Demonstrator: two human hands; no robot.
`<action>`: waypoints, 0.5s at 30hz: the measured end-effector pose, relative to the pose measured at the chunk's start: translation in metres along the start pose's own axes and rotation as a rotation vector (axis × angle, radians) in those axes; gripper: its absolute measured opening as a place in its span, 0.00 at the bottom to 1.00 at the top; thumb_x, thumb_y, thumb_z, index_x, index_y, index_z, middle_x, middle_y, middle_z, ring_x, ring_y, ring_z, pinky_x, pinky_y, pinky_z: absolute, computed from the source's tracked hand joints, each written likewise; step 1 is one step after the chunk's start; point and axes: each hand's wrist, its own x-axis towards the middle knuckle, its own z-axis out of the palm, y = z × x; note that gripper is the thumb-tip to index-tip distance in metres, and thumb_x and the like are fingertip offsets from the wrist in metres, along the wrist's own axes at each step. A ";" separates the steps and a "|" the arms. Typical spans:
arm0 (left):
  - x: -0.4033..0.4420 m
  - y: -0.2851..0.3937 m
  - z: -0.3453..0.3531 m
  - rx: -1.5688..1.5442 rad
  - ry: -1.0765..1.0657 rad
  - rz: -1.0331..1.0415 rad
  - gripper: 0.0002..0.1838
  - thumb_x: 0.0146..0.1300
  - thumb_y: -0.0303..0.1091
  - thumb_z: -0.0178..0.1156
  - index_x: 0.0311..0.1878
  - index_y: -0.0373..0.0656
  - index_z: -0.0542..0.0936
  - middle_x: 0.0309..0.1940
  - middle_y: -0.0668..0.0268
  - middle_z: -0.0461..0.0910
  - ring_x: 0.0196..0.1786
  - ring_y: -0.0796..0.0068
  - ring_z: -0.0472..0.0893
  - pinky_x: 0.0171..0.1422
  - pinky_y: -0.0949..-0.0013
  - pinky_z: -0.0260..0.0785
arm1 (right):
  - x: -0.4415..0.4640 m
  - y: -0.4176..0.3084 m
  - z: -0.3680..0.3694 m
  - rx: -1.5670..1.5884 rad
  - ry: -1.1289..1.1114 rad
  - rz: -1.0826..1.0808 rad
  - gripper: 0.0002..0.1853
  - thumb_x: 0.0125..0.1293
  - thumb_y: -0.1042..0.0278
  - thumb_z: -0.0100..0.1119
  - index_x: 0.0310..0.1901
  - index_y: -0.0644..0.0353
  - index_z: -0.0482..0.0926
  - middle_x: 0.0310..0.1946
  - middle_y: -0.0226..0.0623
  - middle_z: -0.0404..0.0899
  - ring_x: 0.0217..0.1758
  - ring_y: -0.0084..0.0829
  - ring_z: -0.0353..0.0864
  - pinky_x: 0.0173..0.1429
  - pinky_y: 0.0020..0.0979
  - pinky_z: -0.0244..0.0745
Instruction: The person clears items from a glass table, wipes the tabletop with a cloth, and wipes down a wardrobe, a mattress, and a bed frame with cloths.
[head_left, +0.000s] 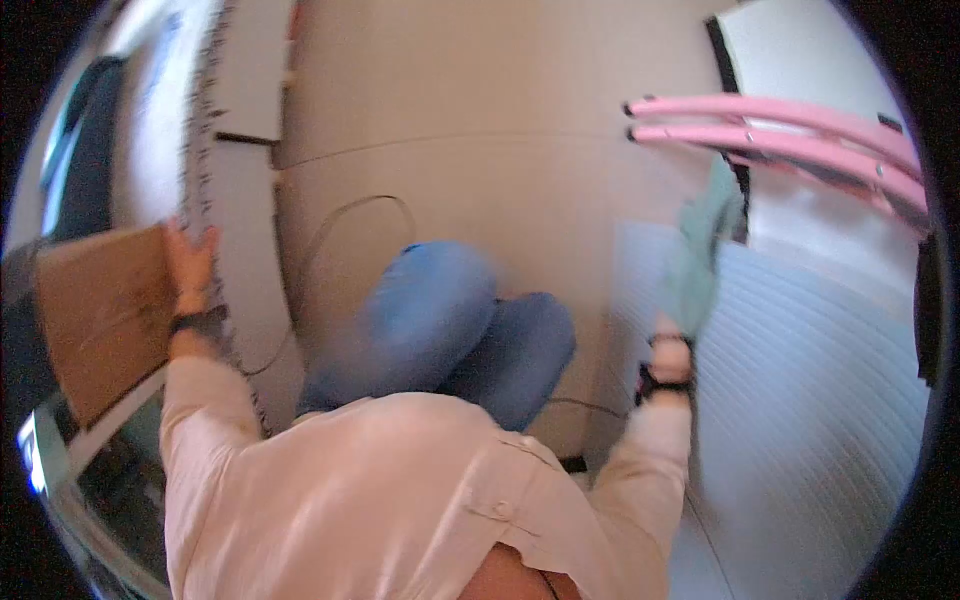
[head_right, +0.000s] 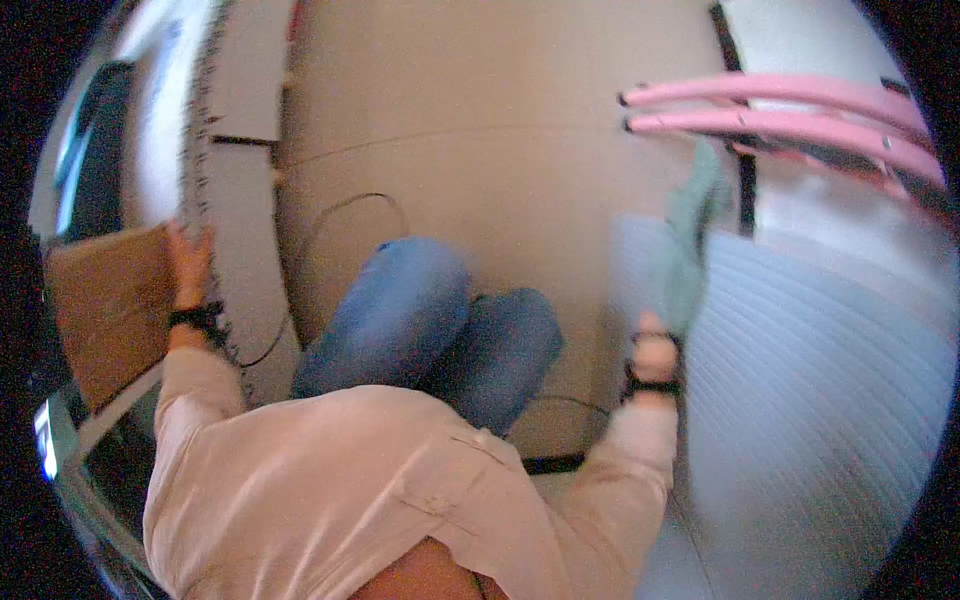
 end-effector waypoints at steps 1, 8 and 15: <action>-0.003 0.002 -0.004 -0.033 0.018 0.005 0.40 0.51 0.43 0.61 0.61 0.31 0.54 0.61 0.47 0.53 0.64 0.55 0.54 0.66 0.63 0.46 | 0.012 -0.007 0.020 -0.004 0.013 -0.058 0.10 0.54 0.74 0.45 0.37 0.63 0.73 0.36 0.40 0.75 0.41 0.34 0.73 0.50 0.31 0.66; 0.000 0.005 -0.005 0.294 0.058 0.059 0.41 0.54 0.50 0.57 0.60 0.29 0.54 0.60 0.45 0.55 0.63 0.52 0.55 0.66 0.61 0.47 | -0.008 -0.022 0.141 0.488 -0.210 0.012 0.18 0.56 0.72 0.46 0.50 0.65 0.68 0.42 0.46 0.74 0.47 0.34 0.72 0.49 0.26 0.67; 0.002 -0.004 -0.001 0.366 0.092 0.081 0.43 0.53 0.56 0.54 0.60 0.28 0.55 0.60 0.44 0.56 0.62 0.50 0.56 0.65 0.59 0.50 | 0.061 -0.027 0.004 -0.194 -0.588 -0.086 0.14 0.60 0.71 0.36 0.42 0.60 0.74 0.44 0.44 0.74 0.47 0.42 0.71 0.52 0.31 0.67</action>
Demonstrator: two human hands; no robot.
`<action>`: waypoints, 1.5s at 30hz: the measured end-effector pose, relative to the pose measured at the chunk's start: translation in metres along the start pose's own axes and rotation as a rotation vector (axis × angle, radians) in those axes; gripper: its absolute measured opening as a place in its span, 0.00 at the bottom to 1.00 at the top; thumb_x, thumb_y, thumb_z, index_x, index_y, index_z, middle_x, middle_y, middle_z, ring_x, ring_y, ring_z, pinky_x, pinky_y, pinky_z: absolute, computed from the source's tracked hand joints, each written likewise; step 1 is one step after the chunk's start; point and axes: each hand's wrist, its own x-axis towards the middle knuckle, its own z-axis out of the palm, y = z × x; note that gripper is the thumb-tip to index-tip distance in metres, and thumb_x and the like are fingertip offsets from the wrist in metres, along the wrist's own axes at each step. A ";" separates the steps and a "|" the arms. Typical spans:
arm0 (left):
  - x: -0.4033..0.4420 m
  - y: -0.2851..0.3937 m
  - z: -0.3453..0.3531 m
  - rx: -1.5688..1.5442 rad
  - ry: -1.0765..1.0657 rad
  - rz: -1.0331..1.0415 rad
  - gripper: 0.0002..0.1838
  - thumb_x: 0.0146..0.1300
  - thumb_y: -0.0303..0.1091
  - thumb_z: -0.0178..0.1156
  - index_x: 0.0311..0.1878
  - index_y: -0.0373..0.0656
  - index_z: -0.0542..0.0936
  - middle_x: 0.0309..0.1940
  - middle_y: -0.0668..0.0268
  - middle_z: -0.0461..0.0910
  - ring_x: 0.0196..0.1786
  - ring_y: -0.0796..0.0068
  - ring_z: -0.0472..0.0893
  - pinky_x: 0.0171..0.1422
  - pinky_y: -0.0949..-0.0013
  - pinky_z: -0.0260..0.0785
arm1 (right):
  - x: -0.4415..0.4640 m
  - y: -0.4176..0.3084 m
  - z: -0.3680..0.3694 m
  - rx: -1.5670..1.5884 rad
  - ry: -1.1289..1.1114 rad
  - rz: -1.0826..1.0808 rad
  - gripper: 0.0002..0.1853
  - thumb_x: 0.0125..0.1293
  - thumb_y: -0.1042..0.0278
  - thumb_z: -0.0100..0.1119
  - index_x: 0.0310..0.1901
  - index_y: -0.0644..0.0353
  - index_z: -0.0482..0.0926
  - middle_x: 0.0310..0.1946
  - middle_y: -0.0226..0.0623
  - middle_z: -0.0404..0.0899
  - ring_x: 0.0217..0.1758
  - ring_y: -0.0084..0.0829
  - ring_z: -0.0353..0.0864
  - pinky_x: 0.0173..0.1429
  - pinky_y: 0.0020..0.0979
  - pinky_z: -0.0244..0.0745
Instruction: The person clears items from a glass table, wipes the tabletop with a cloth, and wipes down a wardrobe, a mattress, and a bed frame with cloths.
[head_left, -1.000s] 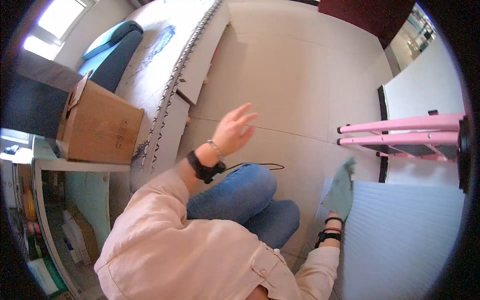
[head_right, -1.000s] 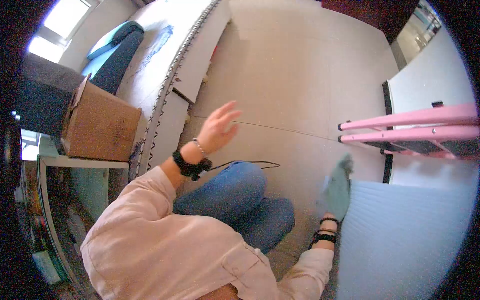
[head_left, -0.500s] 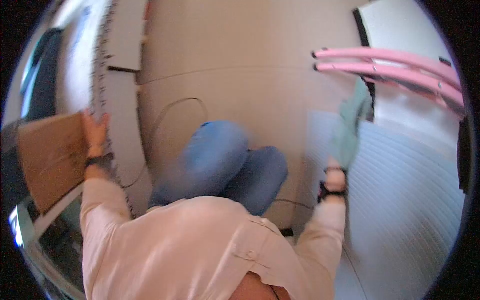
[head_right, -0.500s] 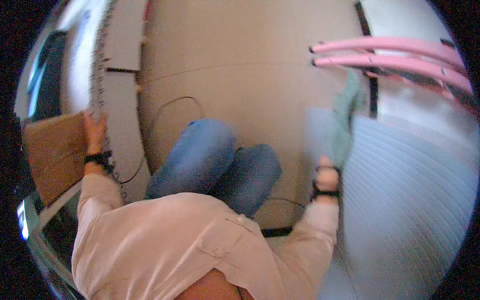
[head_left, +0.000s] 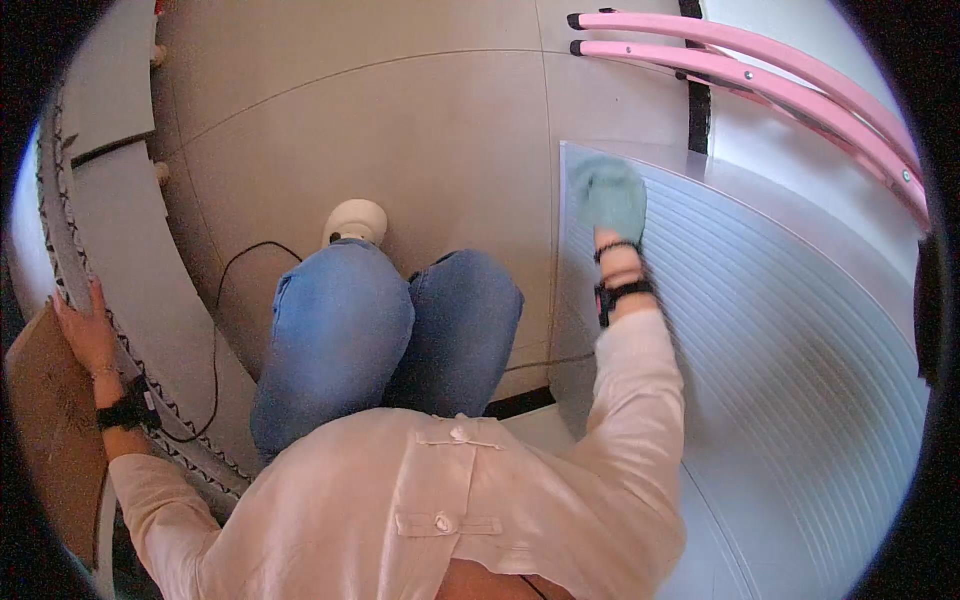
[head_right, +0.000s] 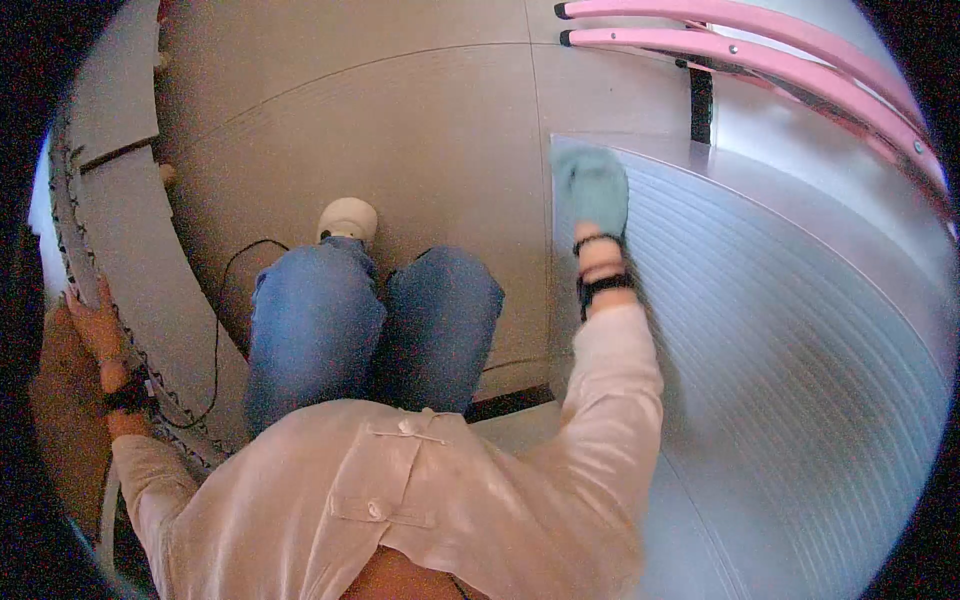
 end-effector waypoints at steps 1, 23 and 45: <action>-0.002 0.001 0.000 -0.044 0.046 0.046 0.43 0.53 0.57 0.54 0.60 0.28 0.55 0.59 0.44 0.56 0.62 0.50 0.57 0.64 0.60 0.50 | 0.002 -0.001 0.015 -0.087 0.038 -0.031 0.14 0.60 0.71 0.37 0.42 0.60 0.73 0.44 0.45 0.74 0.47 0.42 0.71 0.52 0.31 0.67; -0.005 0.028 -0.022 0.005 0.005 -0.014 0.39 0.53 0.49 0.56 0.59 0.30 0.56 0.61 0.46 0.52 0.64 0.53 0.53 0.67 0.60 0.44 | -0.153 0.053 0.178 0.262 -0.237 -0.151 0.14 0.57 0.71 0.40 0.43 0.60 0.73 0.42 0.46 0.74 0.47 0.41 0.73 0.54 0.34 0.65; 0.020 0.036 -0.070 -0.089 -0.517 -0.256 0.44 0.45 0.34 0.61 0.62 0.33 0.47 0.64 0.47 0.43 0.65 0.48 0.46 0.67 0.58 0.42 | -0.140 0.041 -0.247 0.784 -0.221 -0.280 0.12 0.62 0.61 0.41 0.35 0.59 0.71 0.27 0.53 0.74 0.31 0.55 0.72 0.35 0.49 0.67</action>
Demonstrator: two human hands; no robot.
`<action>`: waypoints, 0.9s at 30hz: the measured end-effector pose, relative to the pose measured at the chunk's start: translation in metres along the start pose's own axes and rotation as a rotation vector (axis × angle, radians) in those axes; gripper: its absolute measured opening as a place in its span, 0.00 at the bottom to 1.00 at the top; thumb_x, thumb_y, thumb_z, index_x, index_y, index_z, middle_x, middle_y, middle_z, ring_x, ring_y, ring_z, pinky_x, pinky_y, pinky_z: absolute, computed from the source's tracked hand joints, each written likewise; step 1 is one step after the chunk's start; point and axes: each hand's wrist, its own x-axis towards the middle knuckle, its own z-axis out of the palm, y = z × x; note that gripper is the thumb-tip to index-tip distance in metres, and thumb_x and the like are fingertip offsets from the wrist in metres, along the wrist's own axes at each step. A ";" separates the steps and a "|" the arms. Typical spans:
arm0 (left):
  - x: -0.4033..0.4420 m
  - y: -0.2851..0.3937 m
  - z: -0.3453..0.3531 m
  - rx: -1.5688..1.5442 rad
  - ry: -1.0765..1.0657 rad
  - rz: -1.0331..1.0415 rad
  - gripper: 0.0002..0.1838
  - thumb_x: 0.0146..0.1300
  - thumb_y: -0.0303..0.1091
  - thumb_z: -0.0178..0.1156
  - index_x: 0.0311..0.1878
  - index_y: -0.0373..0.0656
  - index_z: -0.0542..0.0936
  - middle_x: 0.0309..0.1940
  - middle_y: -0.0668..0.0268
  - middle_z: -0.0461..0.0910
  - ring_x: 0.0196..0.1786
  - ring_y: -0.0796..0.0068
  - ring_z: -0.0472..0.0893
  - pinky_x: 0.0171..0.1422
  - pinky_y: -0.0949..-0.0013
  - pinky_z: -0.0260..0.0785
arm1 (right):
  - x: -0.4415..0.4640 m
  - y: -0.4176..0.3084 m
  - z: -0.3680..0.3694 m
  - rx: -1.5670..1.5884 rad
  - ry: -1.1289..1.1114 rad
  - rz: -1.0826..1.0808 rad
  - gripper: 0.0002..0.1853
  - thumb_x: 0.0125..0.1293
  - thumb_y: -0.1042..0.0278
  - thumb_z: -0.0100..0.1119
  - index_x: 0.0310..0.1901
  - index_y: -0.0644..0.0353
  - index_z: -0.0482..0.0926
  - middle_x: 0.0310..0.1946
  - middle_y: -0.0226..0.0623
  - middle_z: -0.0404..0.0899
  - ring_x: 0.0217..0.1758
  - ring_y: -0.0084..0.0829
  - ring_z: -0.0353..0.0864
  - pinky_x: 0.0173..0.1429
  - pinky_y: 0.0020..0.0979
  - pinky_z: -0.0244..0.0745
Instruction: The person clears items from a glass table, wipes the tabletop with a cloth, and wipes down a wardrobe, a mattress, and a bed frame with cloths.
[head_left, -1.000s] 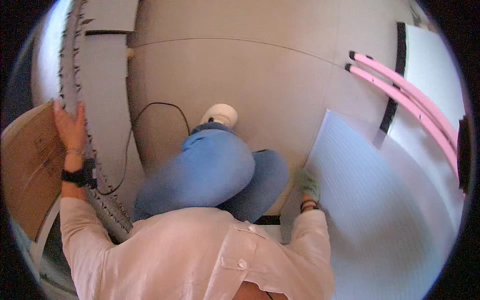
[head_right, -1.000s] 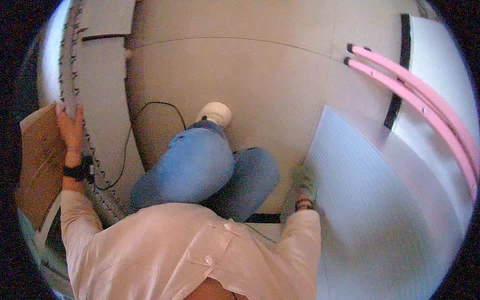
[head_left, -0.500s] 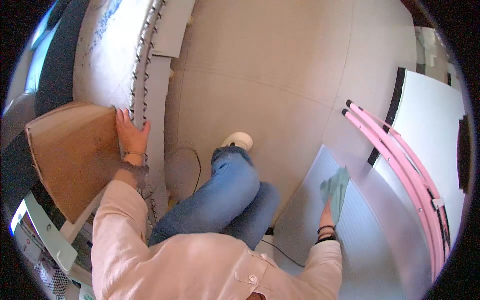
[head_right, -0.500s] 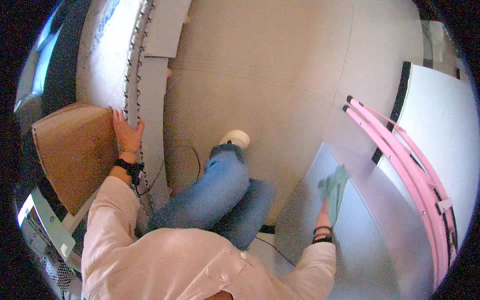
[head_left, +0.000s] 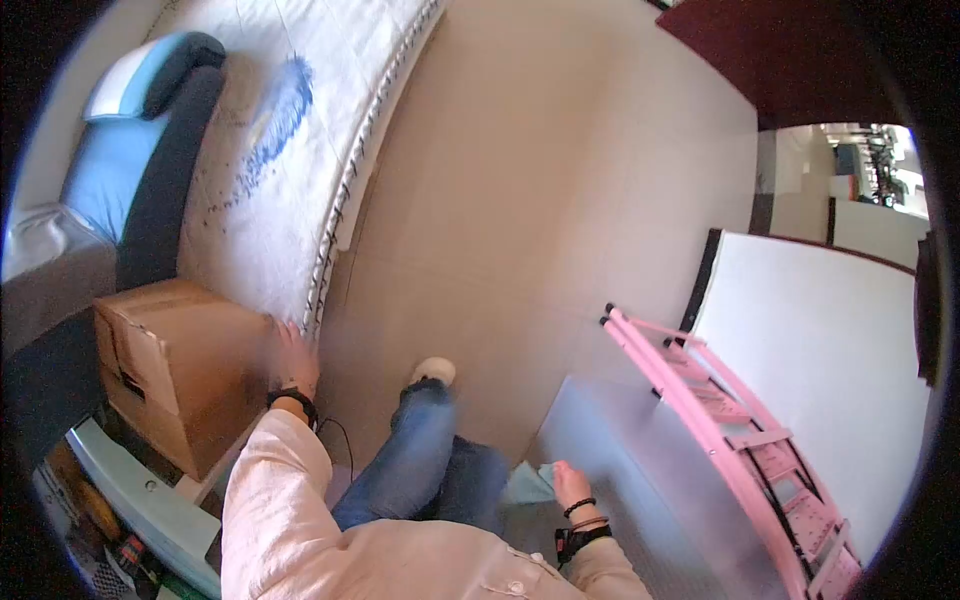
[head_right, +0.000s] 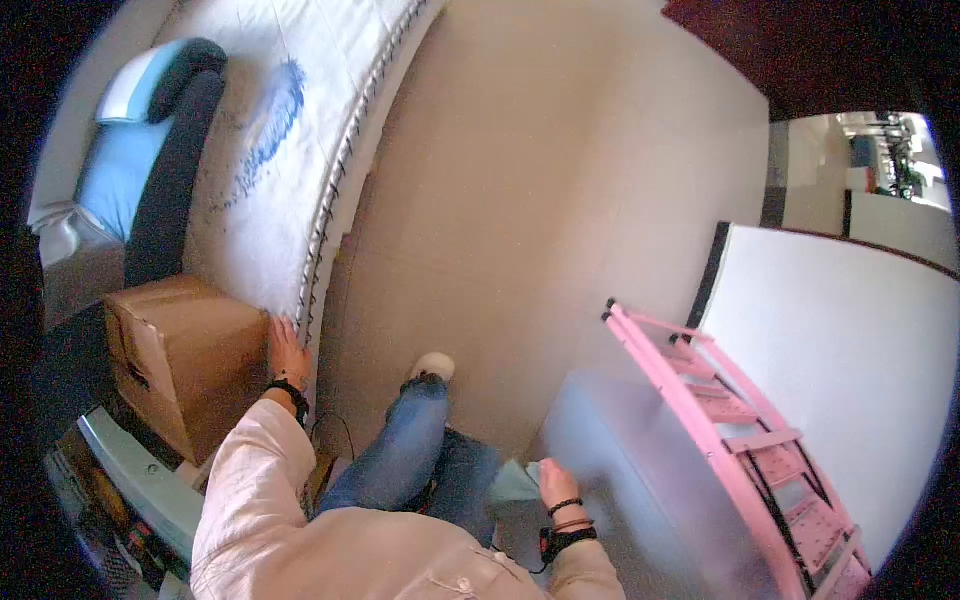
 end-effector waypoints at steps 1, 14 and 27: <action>0.000 0.003 -0.008 0.058 -0.077 0.072 0.42 0.46 0.35 0.60 0.61 0.32 0.48 0.63 0.46 0.44 0.64 0.47 0.49 0.66 0.58 0.46 | -0.001 -0.020 -0.021 0.028 0.005 -0.012 0.13 0.62 0.60 0.41 0.35 0.60 0.72 0.27 0.53 0.74 0.32 0.55 0.72 0.35 0.49 0.67; 0.095 0.170 -0.163 -0.560 -0.260 -0.082 0.25 0.53 0.44 0.54 0.50 0.39 0.70 0.47 0.50 0.72 0.52 0.54 0.70 0.56 0.61 0.61 | 0.092 -0.041 -0.225 0.612 0.089 0.138 0.21 0.52 0.65 0.57 0.47 0.65 0.69 0.36 0.38 0.76 0.39 0.31 0.75 0.44 0.30 0.69; 0.406 0.212 -0.272 -0.667 0.301 -0.052 0.24 0.55 0.37 0.55 0.54 0.39 0.65 0.43 0.53 0.73 0.40 0.60 0.75 0.44 0.62 0.67 | 0.350 -0.217 -0.442 2.052 -0.135 0.000 0.23 0.65 0.51 0.39 0.56 0.57 0.63 0.56 0.34 0.64 0.58 0.33 0.64 0.62 0.39 0.58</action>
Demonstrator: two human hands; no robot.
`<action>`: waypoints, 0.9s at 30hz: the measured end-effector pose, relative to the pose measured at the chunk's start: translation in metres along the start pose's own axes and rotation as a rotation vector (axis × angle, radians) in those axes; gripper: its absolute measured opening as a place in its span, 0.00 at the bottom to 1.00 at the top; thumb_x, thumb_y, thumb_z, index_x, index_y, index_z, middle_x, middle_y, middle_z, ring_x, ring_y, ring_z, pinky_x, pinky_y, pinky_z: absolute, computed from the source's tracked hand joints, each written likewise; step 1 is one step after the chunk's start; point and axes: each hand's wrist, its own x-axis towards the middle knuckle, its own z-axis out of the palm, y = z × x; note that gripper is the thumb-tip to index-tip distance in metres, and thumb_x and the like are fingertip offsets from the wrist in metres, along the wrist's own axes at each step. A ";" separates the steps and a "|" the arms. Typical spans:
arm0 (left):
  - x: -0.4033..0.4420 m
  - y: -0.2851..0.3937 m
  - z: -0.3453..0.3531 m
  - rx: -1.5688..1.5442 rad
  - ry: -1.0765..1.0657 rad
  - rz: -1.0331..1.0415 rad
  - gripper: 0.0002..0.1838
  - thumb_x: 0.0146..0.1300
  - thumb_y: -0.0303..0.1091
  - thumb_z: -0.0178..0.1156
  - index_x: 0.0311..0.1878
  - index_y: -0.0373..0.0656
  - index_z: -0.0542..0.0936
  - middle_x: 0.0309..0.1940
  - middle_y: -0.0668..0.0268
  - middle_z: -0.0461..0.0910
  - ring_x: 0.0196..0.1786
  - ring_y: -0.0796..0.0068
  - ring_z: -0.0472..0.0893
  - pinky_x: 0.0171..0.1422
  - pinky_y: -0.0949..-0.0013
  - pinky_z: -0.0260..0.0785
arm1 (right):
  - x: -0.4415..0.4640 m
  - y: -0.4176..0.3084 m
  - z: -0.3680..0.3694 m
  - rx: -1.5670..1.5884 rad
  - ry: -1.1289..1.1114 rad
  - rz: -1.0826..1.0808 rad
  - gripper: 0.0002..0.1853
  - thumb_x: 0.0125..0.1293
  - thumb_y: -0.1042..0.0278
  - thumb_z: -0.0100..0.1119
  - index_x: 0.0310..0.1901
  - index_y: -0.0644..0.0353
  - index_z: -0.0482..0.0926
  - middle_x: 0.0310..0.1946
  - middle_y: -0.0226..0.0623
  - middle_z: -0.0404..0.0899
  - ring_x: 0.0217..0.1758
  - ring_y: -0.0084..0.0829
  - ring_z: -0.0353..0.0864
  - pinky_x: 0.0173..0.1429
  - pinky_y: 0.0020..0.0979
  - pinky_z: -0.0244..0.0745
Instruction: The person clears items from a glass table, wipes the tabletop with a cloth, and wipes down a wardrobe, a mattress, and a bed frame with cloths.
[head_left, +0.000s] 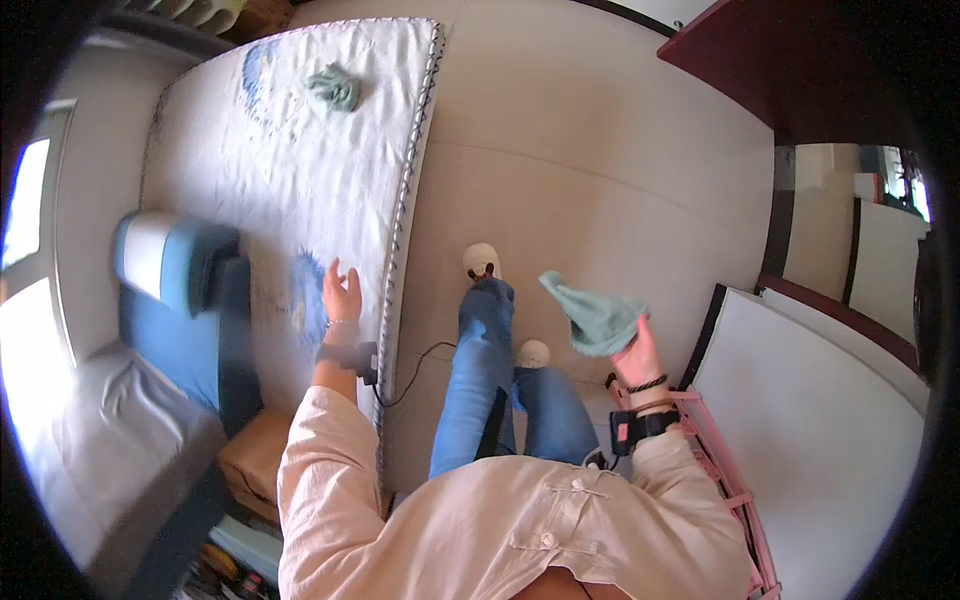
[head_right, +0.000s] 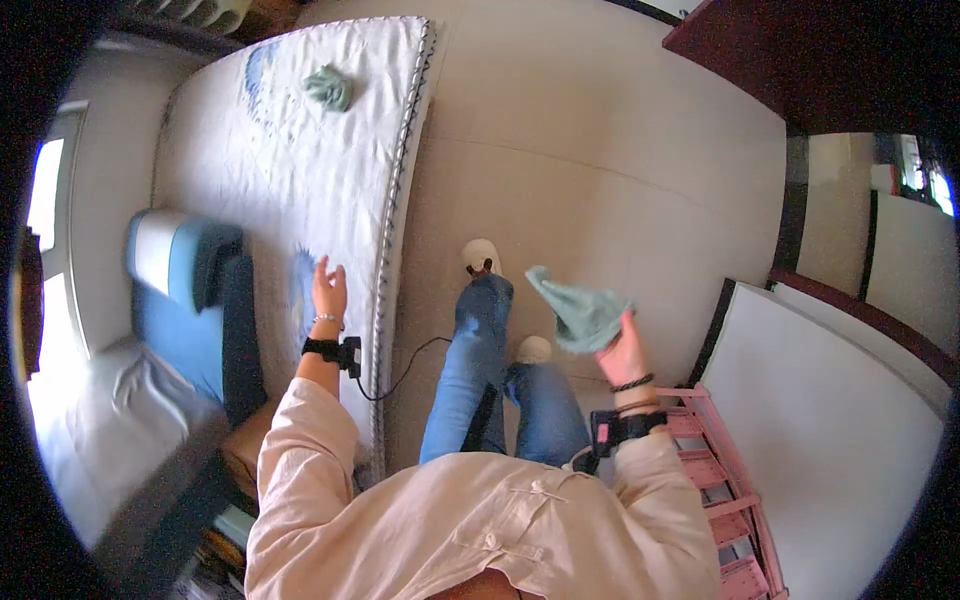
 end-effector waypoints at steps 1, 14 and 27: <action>0.037 0.005 0.006 0.050 0.026 0.045 0.25 0.55 0.37 0.54 0.55 0.39 0.64 0.44 0.53 0.72 0.40 0.60 0.75 0.45 0.62 0.67 | 0.024 -0.014 0.025 0.005 -0.055 -0.037 0.23 0.65 0.51 0.38 0.56 0.57 0.62 0.56 0.35 0.63 0.59 0.34 0.62 0.63 0.39 0.56; 0.358 0.031 0.125 0.417 0.047 0.431 0.33 0.59 0.55 0.45 0.64 0.52 0.54 0.64 0.49 0.48 0.66 0.47 0.46 0.68 0.55 0.38 | 0.470 -0.026 0.229 -0.518 -0.241 -0.156 0.12 0.62 0.56 0.49 0.37 0.55 0.73 0.26 0.25 0.73 0.29 0.17 0.71 0.30 0.24 0.67; 0.362 -0.025 0.108 -0.358 -0.063 -0.272 0.26 0.64 0.44 0.41 0.60 0.38 0.56 0.56 0.58 0.60 0.54 0.67 0.67 0.55 0.68 0.62 | 0.617 0.226 0.181 -1.125 -1.227 -1.256 0.14 0.55 0.58 0.49 0.38 0.58 0.73 0.42 0.39 0.72 0.41 0.37 0.70 0.59 0.48 0.56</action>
